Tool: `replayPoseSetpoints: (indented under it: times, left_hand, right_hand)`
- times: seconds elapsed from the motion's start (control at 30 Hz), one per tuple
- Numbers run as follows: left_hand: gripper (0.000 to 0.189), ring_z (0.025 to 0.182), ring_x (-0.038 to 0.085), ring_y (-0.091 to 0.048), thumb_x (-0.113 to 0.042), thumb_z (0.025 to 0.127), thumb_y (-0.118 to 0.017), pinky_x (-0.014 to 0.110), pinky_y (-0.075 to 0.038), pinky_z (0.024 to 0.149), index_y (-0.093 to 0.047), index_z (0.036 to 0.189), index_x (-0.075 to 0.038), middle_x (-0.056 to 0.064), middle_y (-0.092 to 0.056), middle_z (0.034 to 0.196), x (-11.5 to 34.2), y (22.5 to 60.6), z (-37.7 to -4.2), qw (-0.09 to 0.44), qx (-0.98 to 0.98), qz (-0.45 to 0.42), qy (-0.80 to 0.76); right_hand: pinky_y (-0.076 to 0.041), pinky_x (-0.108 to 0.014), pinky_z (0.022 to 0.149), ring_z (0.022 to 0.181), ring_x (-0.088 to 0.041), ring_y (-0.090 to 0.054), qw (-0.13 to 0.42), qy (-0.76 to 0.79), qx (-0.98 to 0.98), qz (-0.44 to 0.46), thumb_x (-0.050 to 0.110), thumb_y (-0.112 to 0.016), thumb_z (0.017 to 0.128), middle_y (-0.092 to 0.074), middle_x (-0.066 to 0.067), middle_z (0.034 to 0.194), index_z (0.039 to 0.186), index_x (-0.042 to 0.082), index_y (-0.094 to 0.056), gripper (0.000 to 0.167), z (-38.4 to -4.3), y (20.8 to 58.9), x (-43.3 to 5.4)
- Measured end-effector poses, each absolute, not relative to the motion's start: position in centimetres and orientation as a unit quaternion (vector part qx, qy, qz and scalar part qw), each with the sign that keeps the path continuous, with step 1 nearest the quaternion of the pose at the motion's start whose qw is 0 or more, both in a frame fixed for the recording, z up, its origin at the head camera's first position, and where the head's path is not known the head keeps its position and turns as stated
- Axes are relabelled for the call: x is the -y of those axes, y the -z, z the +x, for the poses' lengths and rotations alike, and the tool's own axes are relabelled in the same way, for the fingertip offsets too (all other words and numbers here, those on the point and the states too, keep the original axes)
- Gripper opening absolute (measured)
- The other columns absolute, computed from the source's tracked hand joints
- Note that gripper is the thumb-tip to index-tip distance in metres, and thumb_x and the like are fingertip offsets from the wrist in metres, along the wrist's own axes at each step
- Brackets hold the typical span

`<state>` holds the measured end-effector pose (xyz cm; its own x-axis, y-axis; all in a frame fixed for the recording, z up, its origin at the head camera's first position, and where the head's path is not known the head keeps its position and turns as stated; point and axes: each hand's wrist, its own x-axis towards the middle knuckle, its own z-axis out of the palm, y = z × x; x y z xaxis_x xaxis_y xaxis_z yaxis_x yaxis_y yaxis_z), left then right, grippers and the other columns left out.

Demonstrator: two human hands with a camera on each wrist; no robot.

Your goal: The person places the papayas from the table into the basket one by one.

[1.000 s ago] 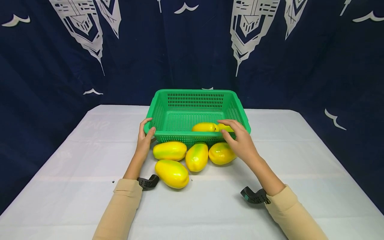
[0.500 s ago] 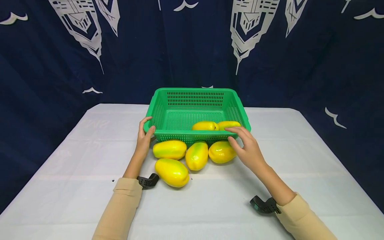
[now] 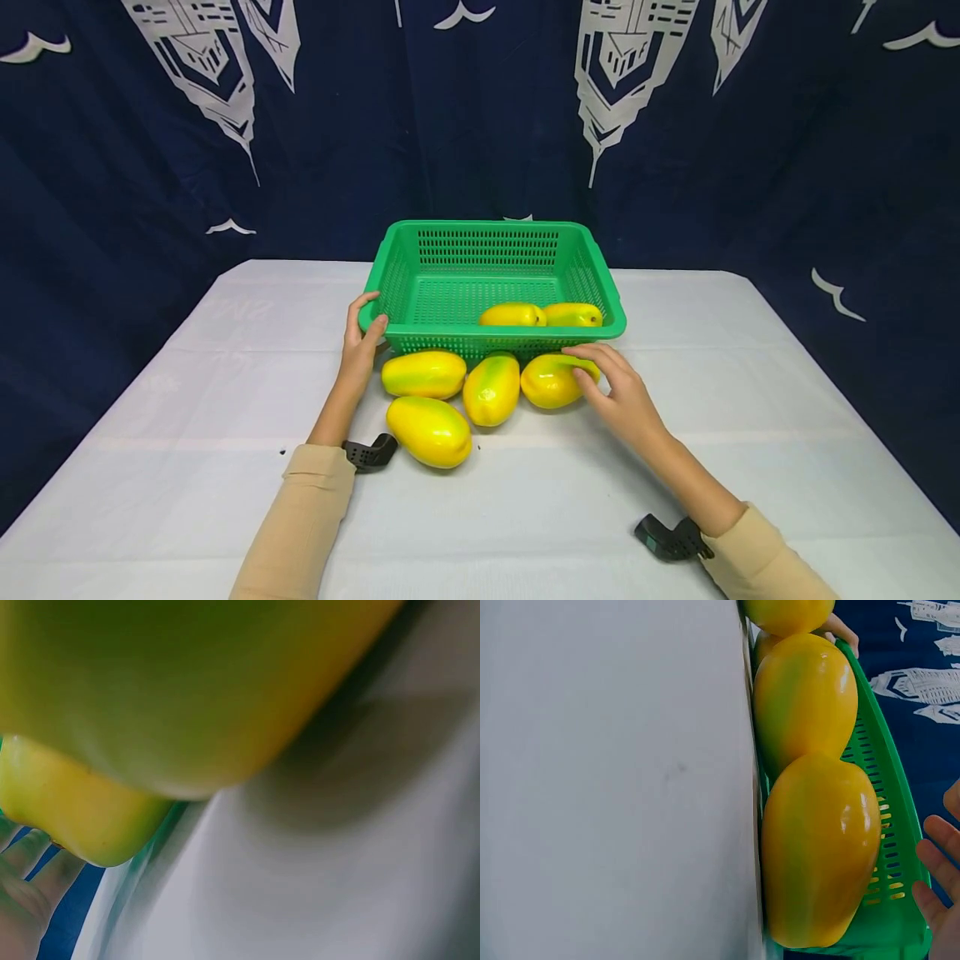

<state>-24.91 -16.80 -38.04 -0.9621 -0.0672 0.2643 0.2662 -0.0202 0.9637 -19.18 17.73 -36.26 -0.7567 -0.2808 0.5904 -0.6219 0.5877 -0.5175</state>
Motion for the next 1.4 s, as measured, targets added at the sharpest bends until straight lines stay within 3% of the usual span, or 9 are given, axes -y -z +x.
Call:
replayPoseSetpoints:
  times: [0.23, 0.43, 0.5, 0.67, 0.77, 1.07, 1.4]
  left_hand:
    - [0.048, 0.118, 0.035, -0.034, -0.018, 0.094, -0.041, 0.048, -0.032, 0.099, -0.024, 0.138, -0.012, 0.014, -0.02, 0.143, 16.3, 37.0, -24.1, 0.117, 0.692, -0.069, 0.709]
    - [0.048, 0.114, 0.028, -0.035, -0.017, 0.094, -0.04, 0.04, -0.032, 0.097, -0.023, 0.138, -0.009, 0.017, -0.023, 0.14, 16.0, 36.4, -23.5, 0.121, 0.695, -0.067, 0.706]
    - [0.047, 0.114, 0.028, -0.035, -0.016, 0.094, -0.039, 0.038, -0.032, 0.097, -0.023, 0.138, -0.009, 0.018, -0.025, 0.138, 16.0, 36.3, -23.5, 0.122, 0.693, -0.067, 0.708]
    - [0.047, 0.117, 0.034, -0.035, -0.016, 0.095, -0.039, 0.041, -0.033, 0.097, -0.022, 0.138, -0.009, 0.019, -0.026, 0.137, 16.1, 36.3, -23.4, 0.118, 0.691, -0.069, 0.709]
    - [0.047, 0.118, 0.036, -0.034, -0.016, 0.094, -0.039, 0.043, -0.032, 0.098, -0.022, 0.138, -0.008, 0.019, -0.025, 0.138, 16.1, 36.3, -23.5, 0.122, 0.691, -0.072, 0.709]
    - [0.049, 0.12, 0.029, -0.033, -0.016, 0.093, -0.04, 0.044, -0.028, 0.104, -0.024, 0.138, -0.007, 0.016, -0.018, 0.144, 16.0, 36.6, -23.5, 0.129, 0.696, -0.072, 0.702]
    - [0.05, 0.118, 0.032, -0.034, -0.02, 0.092, -0.041, 0.049, -0.031, 0.101, -0.024, 0.138, -0.009, 0.015, -0.017, 0.145, 15.9, 36.4, -23.5, 0.123, 0.7, -0.063, 0.7]
  right_hand:
    - [-0.034, -0.022, 0.099, 0.111, -0.021, -0.048, 0.221, -0.378, 0.857, 0.272, 0.002, -0.058, 0.085, -0.059, -0.006, 0.113, 0.114, 0.008, -0.059, 0.029, -19.4, 37.1, -17.8]
    - [-0.025, -0.012, 0.102, 0.114, -0.023, -0.045, 0.228, -0.385, 0.844, 0.297, -0.003, -0.061, 0.08, -0.056, -0.009, 0.117, 0.116, 0.007, -0.057, 0.038, -19.8, 38.1, -18.4]
    - [-0.025, -0.018, 0.104, 0.115, -0.024, -0.043, 0.226, -0.384, 0.845, 0.297, -0.002, -0.062, 0.079, -0.055, -0.009, 0.12, 0.117, 0.007, -0.056, 0.04, -19.9, 38.4, -18.6]
    - [-0.027, -0.047, 0.103, 0.122, -0.028, -0.038, 0.191, -0.384, 0.86, 0.278, 0.006, -0.065, 0.078, -0.049, -0.01, 0.128, 0.123, 0.008, -0.052, 0.047, -20.2, 39.3, -19.0]
    - [-0.026, -0.056, 0.102, 0.125, -0.03, -0.034, 0.164, -0.382, 0.869, 0.267, 0.011, -0.067, 0.078, -0.043, -0.012, 0.132, 0.128, 0.009, -0.048, 0.053, -20.4, 39.5, -19.2]
    - [-0.024, -0.061, 0.102, 0.133, -0.036, -0.022, 0.081, -0.357, 0.899, 0.24, 0.027, -0.07, 0.078, -0.024, -0.013, 0.145, 0.139, 0.017, -0.032, 0.072, -20.6, 40.4, -19.5]
    - [-0.028, -0.058, 0.099, 0.124, -0.035, -0.027, 0.099, -0.321, 0.914, 0.228, 0.018, -0.072, 0.076, -0.034, -0.018, 0.134, 0.137, 0.013, -0.035, 0.071, -20.9, 40.3, -19.7]
